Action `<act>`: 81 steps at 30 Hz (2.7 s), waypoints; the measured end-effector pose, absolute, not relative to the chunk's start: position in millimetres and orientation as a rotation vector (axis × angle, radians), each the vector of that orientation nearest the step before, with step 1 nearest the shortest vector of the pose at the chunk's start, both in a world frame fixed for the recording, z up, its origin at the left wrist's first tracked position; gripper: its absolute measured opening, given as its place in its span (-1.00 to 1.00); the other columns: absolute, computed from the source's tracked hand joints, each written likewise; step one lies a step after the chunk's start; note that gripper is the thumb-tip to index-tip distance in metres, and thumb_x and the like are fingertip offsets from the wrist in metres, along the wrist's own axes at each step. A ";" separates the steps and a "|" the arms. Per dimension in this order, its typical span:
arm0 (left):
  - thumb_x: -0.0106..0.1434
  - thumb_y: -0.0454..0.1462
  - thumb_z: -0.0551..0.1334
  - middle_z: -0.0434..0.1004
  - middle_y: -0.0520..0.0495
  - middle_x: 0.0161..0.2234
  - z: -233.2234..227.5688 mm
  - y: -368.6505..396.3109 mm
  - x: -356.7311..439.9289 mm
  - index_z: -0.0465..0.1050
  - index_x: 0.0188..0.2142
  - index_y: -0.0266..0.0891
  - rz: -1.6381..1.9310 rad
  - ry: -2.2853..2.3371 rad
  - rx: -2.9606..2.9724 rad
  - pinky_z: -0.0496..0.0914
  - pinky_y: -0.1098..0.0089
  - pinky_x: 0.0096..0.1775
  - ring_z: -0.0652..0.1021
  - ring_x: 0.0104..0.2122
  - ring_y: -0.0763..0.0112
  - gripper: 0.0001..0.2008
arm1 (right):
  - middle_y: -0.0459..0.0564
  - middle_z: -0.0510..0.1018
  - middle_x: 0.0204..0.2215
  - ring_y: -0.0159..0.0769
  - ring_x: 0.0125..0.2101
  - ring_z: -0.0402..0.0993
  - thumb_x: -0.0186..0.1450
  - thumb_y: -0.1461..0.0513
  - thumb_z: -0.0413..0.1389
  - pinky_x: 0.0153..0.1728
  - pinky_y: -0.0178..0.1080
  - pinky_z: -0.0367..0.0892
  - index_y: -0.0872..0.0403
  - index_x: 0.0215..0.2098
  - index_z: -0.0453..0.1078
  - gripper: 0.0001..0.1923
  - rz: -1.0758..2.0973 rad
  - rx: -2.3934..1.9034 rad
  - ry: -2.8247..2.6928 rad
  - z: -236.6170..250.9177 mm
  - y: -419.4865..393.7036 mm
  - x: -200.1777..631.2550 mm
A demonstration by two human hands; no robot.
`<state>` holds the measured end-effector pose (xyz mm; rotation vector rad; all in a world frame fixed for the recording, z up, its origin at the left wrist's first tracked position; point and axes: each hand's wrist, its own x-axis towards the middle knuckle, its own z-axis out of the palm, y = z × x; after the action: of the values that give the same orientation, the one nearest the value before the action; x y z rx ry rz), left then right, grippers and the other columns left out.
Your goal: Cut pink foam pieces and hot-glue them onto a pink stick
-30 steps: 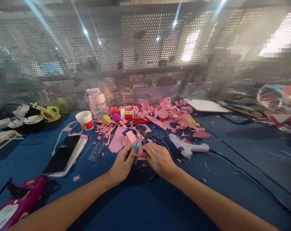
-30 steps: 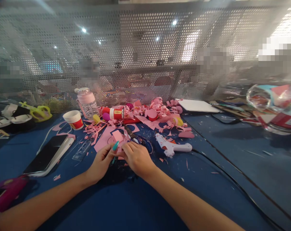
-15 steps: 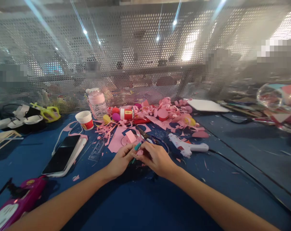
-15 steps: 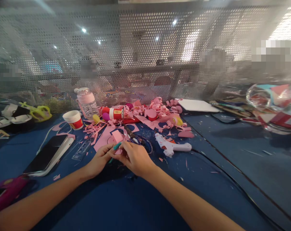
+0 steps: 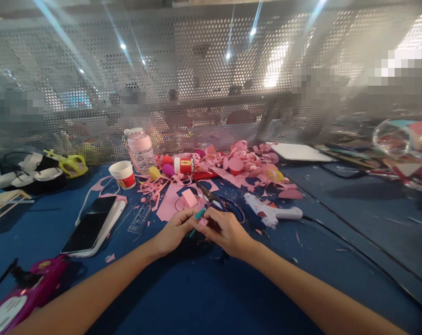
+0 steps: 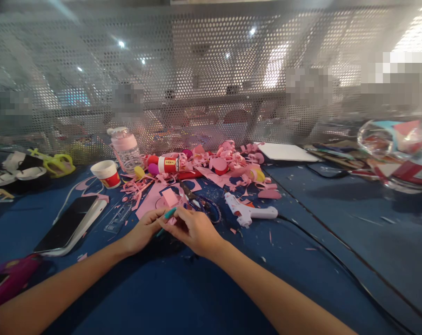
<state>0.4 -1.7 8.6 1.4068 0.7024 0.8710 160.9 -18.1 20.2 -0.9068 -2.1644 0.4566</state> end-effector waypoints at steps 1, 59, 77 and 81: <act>0.07 -0.03 0.18 0.26 0.04 -0.54 7.8 -1.8 0.4 0.42 -0.42 -0.29 0.871 0.700 1.395 0.19 0.49 -0.42 0.27 -0.52 0.52 -0.66 | -0.18 0.31 -0.65 -0.50 -0.65 0.22 0.25 0.10 -0.05 -0.60 -0.42 0.08 0.10 -0.44 0.21 -0.76 0.447 -0.905 -2.156 19.4 -17.7 161.0; -0.07 -0.08 0.32 0.18 0.13 -0.68 1.1 -11.7 8.3 0.39 -0.46 -0.28 1.029 0.716 1.016 0.09 0.55 -0.59 0.21 -0.68 0.63 -0.69 | -0.04 0.38 -0.62 -0.37 -0.59 0.31 0.33 0.11 -0.22 -0.55 -0.36 0.18 0.10 -0.47 0.22 -0.66 -0.081 -0.973 -2.117 16.4 -21.0 156.3; 0.04 -0.09 0.24 0.15 0.14 -0.67 -3.3 -9.9 7.3 0.37 -0.43 -0.28 1.037 0.719 1.097 0.06 0.55 -0.60 0.15 -0.68 0.64 -0.72 | -0.02 0.41 -0.60 -0.34 -0.57 0.33 0.33 0.18 -0.22 -0.54 -0.35 0.18 0.09 -0.42 0.23 -0.72 -0.138 -1.007 -2.113 15.7 -21.2 155.9; 0.06 -0.07 0.22 0.16 0.14 -0.67 -4.5 -10.0 7.3 0.36 -0.43 -0.28 1.031 0.747 1.121 0.03 0.55 -0.60 0.13 -0.69 0.65 -0.72 | -0.05 0.39 -0.62 -0.37 -0.59 0.30 0.33 0.22 -0.20 -0.55 -0.36 0.16 0.08 -0.45 0.22 -0.74 -0.149 -1.022 -2.102 15.1 -22.0 153.5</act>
<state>7.3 -10.0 -4.5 1.1211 0.7473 1.0310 153.5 -22.0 15.1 -1.0216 -2.1020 -0.1494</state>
